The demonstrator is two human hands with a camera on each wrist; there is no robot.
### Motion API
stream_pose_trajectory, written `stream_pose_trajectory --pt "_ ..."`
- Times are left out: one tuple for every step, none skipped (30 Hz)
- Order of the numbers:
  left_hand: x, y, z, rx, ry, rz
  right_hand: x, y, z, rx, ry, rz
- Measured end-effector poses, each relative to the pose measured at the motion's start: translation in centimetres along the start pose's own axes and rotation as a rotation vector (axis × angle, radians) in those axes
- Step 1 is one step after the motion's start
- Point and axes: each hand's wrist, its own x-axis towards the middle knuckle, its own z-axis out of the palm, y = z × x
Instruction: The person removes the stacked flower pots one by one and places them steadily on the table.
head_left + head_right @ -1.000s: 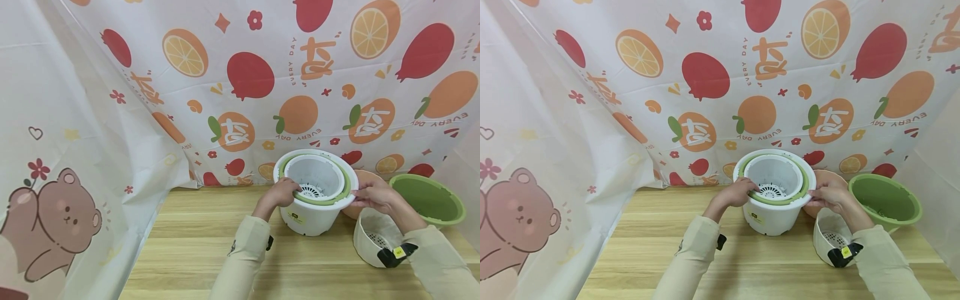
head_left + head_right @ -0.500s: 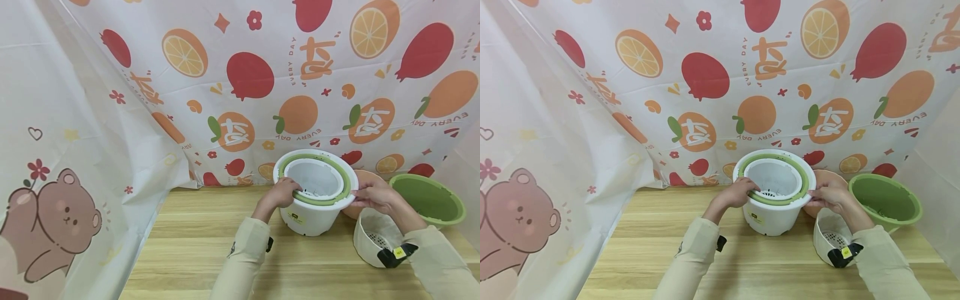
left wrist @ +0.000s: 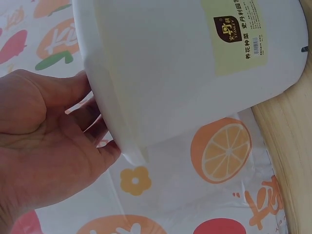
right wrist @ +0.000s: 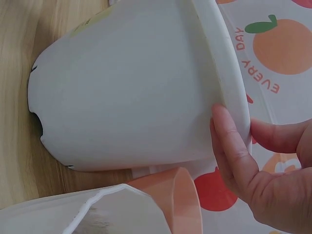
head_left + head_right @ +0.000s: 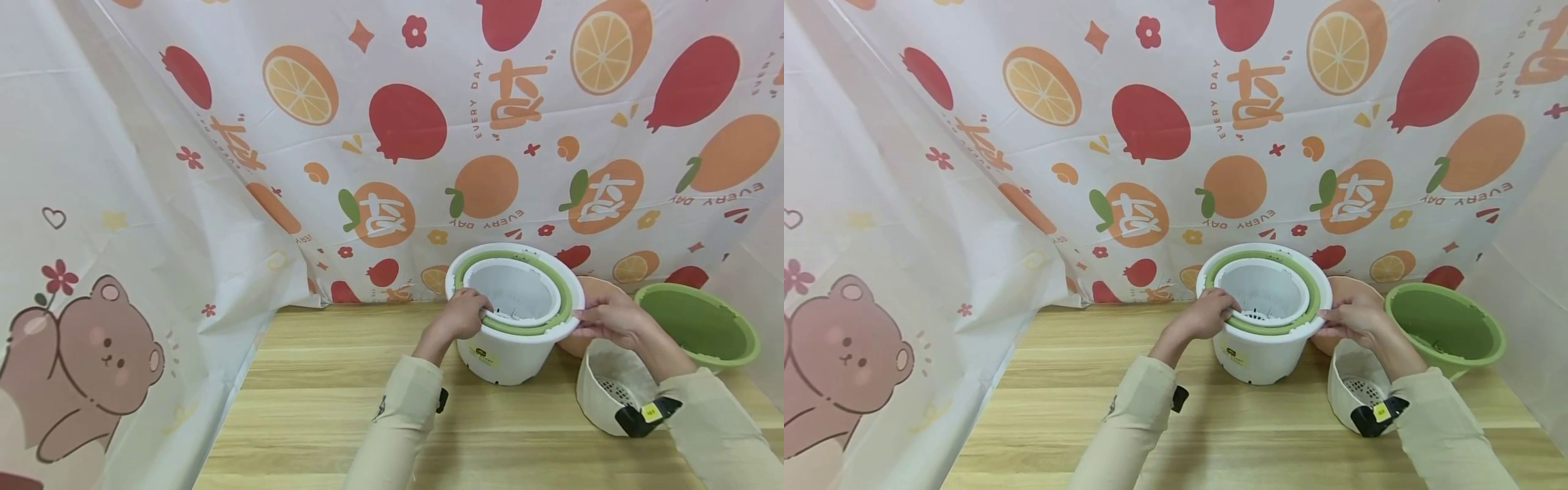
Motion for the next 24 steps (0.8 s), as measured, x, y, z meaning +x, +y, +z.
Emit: stream_pose_trajectory --pt "0.00 0.01 0.01 -0.003 0.001 -0.001 0.00 0.01 0.00 -0.001 0.001 0.001" --pt "0.01 0.03 0.03 -0.002 -0.001 -0.003 0.00 0.01 0.00 -0.003 0.001 0.001" --pt "0.02 0.05 0.05 -0.006 -0.001 -0.005 0.00 0.00 0.00 -0.004 0.002 0.001" --pt "0.04 0.06 0.07 -0.016 -0.001 -0.008 0.00 0.00 0.01 -0.006 0.004 0.000" --pt "0.06 0.07 0.09 -0.025 -0.001 -0.010 0.00 -0.02 0.00 -0.009 0.007 0.000" --pt "0.06 0.09 0.08 -0.026 -0.003 -0.013 -0.01 -0.03 0.00 -0.011 0.009 0.000" --pt "0.06 0.11 0.08 -0.024 -0.005 -0.013 -0.02 -0.05 0.00 -0.012 0.013 -0.001" --pt "0.03 0.14 0.07 -0.020 -0.008 -0.014 -0.03 -0.07 0.01 -0.013 0.016 -0.001" --pt "0.02 0.14 0.07 -0.020 -0.008 -0.011 -0.04 -0.08 0.02 -0.013 0.018 -0.003" --pt "-0.01 0.14 0.05 -0.014 -0.011 -0.009 -0.06 -0.10 0.03 -0.014 0.020 -0.004" --pt "-0.03 0.14 0.04 -0.009 -0.011 -0.005 -0.08 -0.12 0.04 -0.014 0.021 -0.003" --pt "-0.06 0.15 0.04 -0.004 -0.014 -0.003 -0.11 -0.14 0.06 -0.013 0.021 -0.004" --pt "-0.06 0.12 0.05 -0.004 -0.012 -0.001 -0.13 -0.16 0.08 -0.010 0.021 -0.003" --pt "-0.08 0.11 0.06 -0.006 -0.012 -0.001 -0.13 -0.17 0.10 -0.005 0.020 -0.001" --pt "-0.07 0.09 0.08 -0.008 -0.011 0.001 -0.14 -0.18 0.11 -0.002 0.018 -0.001" --pt "-0.07 0.09 0.08 -0.005 -0.012 0.001 -0.14 -0.19 0.11 0.001 0.016 0.002" --pt "-0.04 0.06 0.09 -0.009 -0.012 0.001 -0.13 -0.19 0.12 0.006 0.014 0.003" --pt "-0.03 0.05 0.10 -0.007 -0.015 0.001 -0.10 -0.17 0.12 0.009 0.013 0.004" --pt "0.00 0.02 0.12 -0.004 -0.016 0.003 -0.07 -0.15 0.13 0.012 0.013 0.004" --pt "0.02 -0.01 0.13 0.001 -0.019 0.003 -0.03 -0.12 0.14 0.011 0.014 0.004" --pt "0.06 -0.03 0.15 0.010 -0.020 0.008 0.00 -0.10 0.14 0.013 0.013 0.003" --pt "0.11 -0.05 0.18 0.018 -0.019 0.013 0.04 -0.07 0.15 0.015 0.013 0.003" --pt "0.15 -0.08 0.21 0.024 -0.018 0.017 0.07 -0.04 0.17 0.017 0.015 0.004" --pt "0.18 -0.10 0.24 0.040 -0.018 0.021 0.12 0.00 0.18 0.019 0.016 0.005"
